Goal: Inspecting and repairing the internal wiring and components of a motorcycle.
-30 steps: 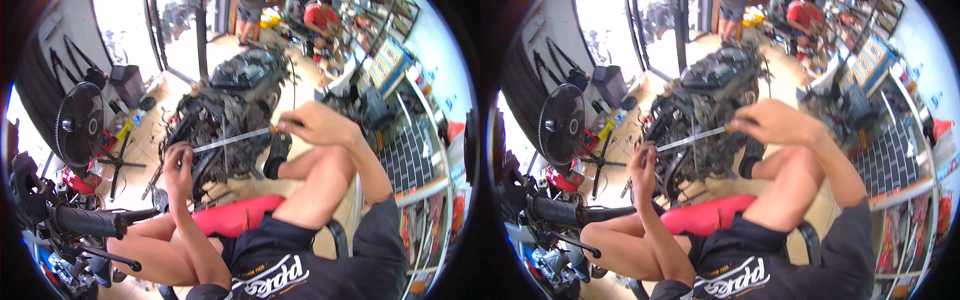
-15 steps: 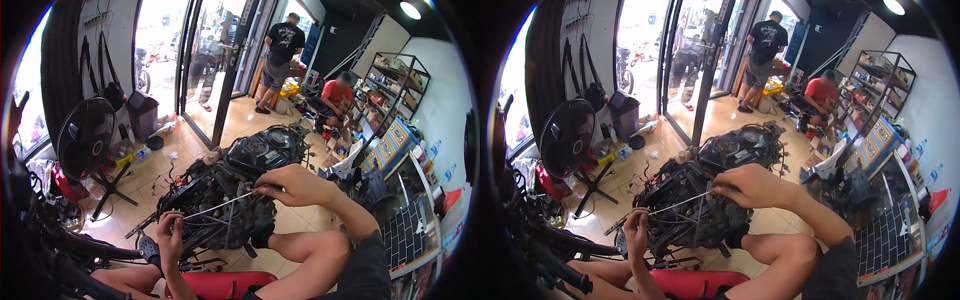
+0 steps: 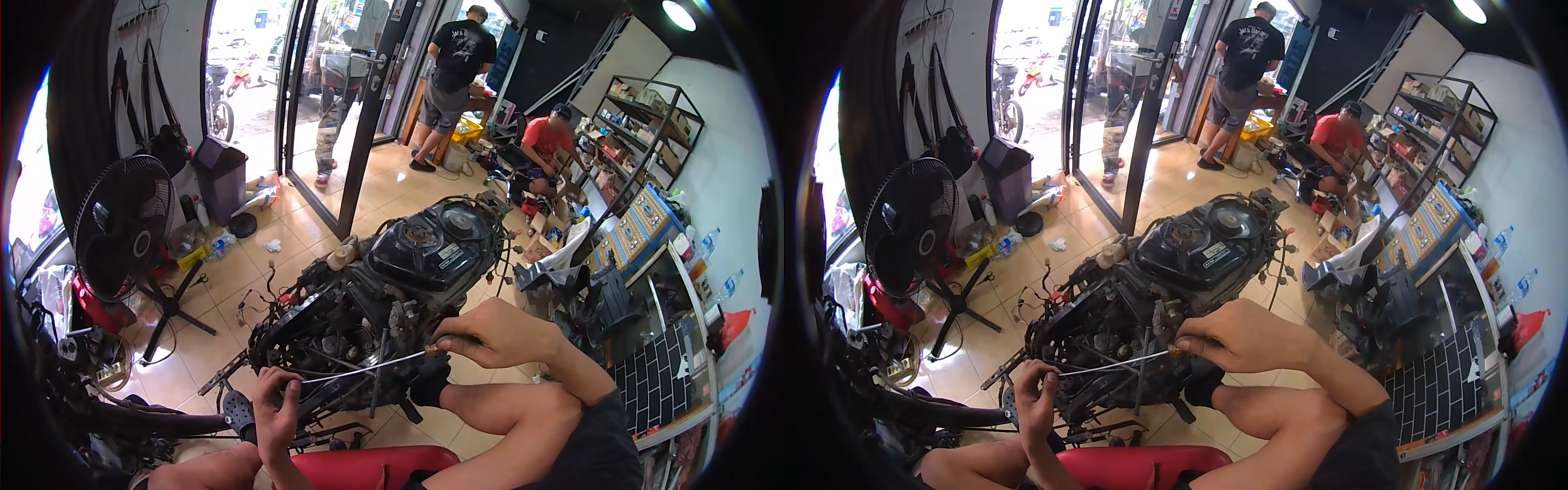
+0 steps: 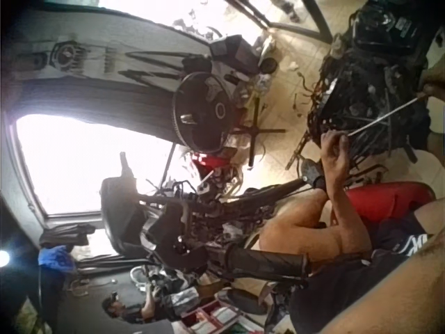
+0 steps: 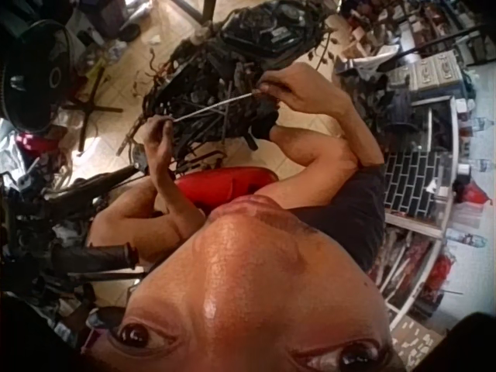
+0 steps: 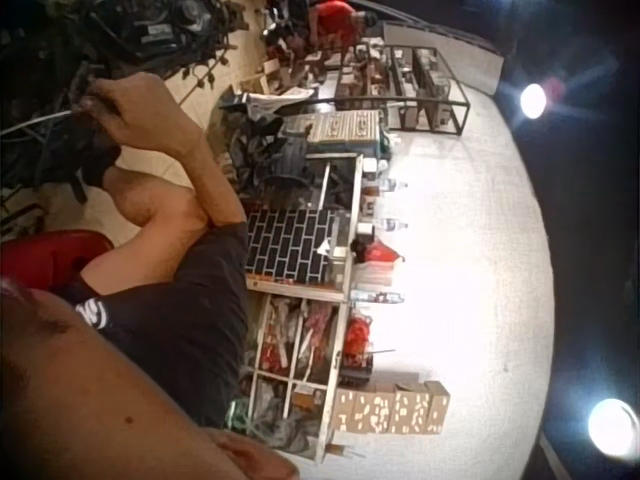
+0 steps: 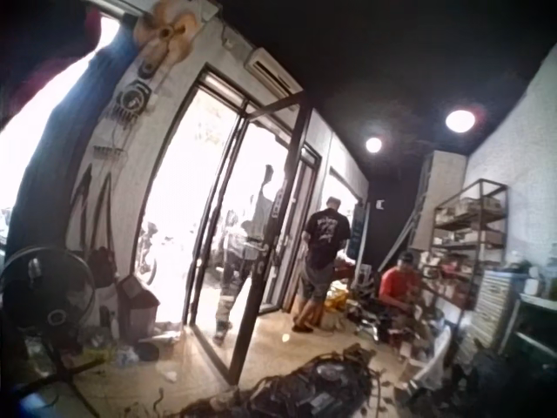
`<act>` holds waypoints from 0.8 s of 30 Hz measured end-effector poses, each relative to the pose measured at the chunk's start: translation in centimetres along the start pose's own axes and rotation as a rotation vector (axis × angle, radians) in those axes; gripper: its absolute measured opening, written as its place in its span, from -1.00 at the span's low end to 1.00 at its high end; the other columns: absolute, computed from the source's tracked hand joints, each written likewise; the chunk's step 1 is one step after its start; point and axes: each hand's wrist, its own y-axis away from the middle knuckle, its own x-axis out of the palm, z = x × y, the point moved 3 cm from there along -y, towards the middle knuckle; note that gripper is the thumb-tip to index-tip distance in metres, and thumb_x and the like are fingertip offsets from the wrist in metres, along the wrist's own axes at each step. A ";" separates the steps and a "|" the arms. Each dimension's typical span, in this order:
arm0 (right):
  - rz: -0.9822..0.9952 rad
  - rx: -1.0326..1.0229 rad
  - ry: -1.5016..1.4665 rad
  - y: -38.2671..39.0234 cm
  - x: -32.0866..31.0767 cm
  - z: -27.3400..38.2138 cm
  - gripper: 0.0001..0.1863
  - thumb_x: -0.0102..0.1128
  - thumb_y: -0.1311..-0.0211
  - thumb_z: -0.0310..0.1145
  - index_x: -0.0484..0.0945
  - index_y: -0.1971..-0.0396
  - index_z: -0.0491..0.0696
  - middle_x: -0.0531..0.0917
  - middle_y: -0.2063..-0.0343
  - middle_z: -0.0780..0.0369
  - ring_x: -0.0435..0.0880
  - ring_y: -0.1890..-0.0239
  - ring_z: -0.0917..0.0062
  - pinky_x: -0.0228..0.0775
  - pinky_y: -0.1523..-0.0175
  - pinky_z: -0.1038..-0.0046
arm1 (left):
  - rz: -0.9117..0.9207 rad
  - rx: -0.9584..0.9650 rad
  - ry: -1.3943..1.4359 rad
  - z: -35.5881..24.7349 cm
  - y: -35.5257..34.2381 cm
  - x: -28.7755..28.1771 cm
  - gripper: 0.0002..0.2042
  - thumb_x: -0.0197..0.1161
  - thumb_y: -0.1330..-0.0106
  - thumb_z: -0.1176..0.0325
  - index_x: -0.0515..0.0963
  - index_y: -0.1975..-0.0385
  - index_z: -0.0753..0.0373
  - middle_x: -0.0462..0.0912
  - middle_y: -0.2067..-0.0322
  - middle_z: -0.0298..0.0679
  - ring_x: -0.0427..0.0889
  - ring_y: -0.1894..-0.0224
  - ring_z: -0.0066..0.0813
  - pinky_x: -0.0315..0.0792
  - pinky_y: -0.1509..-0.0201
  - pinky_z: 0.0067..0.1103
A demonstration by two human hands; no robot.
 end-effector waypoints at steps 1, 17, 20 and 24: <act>-0.001 0.004 0.001 0.1 0.0 -0.1 -0.76 0.22 -0.36 -0.28 0.62 0.08 -0.07 0.68 0.31 0.10 0.68 0.31 0.18 0.51 0.22 0.27 | 0.003 0.001 0.003 -0.1 0.0 0.1 -0.86 0.21 -0.34 0.41 0.55 0.38 0.37 0.49 0.45 -0.22 0.39 0.24 -0.33 0.26 0.07 -0.52; -0.065 -0.019 -0.204 1.5 0.3 -1.0 -0.74 0.25 -0.32 -0.43 0.61 0.02 -0.14 0.72 0.29 0.15 0.73 0.26 0.28 0.57 0.12 0.38 | -0.056 0.027 -0.003 -0.5 1.3 1.5 -0.86 0.21 -0.37 0.43 0.52 0.39 0.39 0.42 0.44 -0.26 0.37 0.28 -0.44 0.24 0.14 -0.59; -0.196 -0.161 -0.254 1.7 0.6 -1.3 -0.72 0.23 -0.34 -0.42 0.59 -0.01 -0.14 0.71 0.27 0.13 0.73 0.24 0.27 0.56 0.10 0.38 | -0.090 0.007 0.042 -0.6 1.7 1.7 -0.90 0.22 -0.33 0.47 0.54 0.37 0.39 0.47 0.44 -0.24 0.38 0.26 -0.40 0.26 0.13 -0.56; -0.133 -0.106 -0.167 2.4 0.5 -1.4 -0.72 0.23 -0.33 -0.46 0.58 -0.01 -0.13 0.73 0.23 0.15 0.75 0.20 0.33 0.58 0.09 0.41 | -0.124 0.014 0.066 -1.1 2.2 1.8 -0.92 0.23 -0.31 0.50 0.57 0.37 0.38 0.51 0.45 -0.23 0.38 0.26 -0.36 0.28 0.13 -0.54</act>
